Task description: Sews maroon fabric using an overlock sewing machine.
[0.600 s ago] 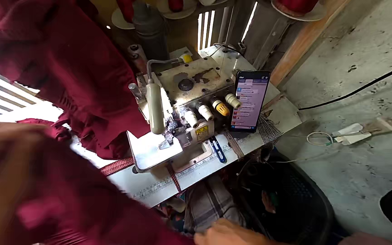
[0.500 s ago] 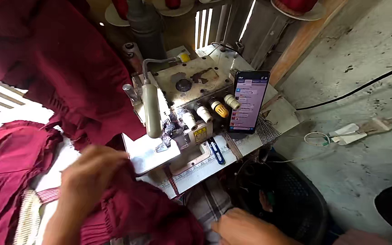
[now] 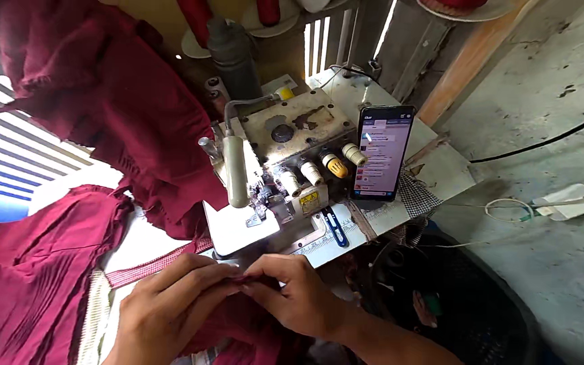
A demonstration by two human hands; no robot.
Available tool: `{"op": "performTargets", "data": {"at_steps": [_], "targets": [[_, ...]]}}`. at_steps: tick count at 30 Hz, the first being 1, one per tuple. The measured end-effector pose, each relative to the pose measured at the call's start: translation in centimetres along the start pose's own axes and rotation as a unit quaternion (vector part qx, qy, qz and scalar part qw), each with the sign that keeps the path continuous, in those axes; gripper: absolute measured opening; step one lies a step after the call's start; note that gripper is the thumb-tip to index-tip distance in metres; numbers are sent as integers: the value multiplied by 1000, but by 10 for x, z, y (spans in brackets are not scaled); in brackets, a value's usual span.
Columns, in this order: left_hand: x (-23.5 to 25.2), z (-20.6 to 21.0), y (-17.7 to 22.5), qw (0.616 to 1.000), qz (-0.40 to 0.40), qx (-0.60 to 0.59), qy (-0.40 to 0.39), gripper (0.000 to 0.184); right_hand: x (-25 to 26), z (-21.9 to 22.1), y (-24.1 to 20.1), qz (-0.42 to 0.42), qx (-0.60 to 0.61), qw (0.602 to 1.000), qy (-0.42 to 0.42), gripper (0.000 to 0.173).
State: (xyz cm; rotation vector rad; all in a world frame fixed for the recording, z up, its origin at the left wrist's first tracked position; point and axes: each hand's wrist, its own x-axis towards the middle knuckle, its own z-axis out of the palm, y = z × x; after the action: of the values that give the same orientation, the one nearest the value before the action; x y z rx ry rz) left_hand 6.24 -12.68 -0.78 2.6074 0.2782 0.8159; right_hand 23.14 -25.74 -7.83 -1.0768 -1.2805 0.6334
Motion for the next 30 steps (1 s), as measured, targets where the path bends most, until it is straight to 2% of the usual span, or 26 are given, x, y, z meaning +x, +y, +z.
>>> {"op": "performTargets", "data": {"at_steps": [3,8,12,15,19,22,25,28,30], "targets": [[-1,13,-12,1000,-24,3,3,26,-1,3,7,17,-24,999,23,19],[14,15,-11,998,-39,-46,-19,28,-8,-6,-13,23,-35,997,69,18],[26,37,-42,996,-76,-34,-26,19,-6,-12,23,99,-87,987,94,14],[30,48,-49,994,-107,-14,-29,22,-8,-8,38,109,-83,983,120,13],[31,55,-45,990,-133,36,-15,22,-8,-9,46,118,-44,981,145,12],[34,61,-35,984,-159,77,34,15,-5,-7,47,119,-18,981,155,11],[29,72,-18,969,-177,148,86,19,-8,0,42,122,-13,977,172,18],[16,86,4,948,-179,242,105,26,-14,0,36,87,-55,982,161,24],[5,94,17,946,-178,252,96,29,-15,-6,31,49,-120,985,111,33]]}}
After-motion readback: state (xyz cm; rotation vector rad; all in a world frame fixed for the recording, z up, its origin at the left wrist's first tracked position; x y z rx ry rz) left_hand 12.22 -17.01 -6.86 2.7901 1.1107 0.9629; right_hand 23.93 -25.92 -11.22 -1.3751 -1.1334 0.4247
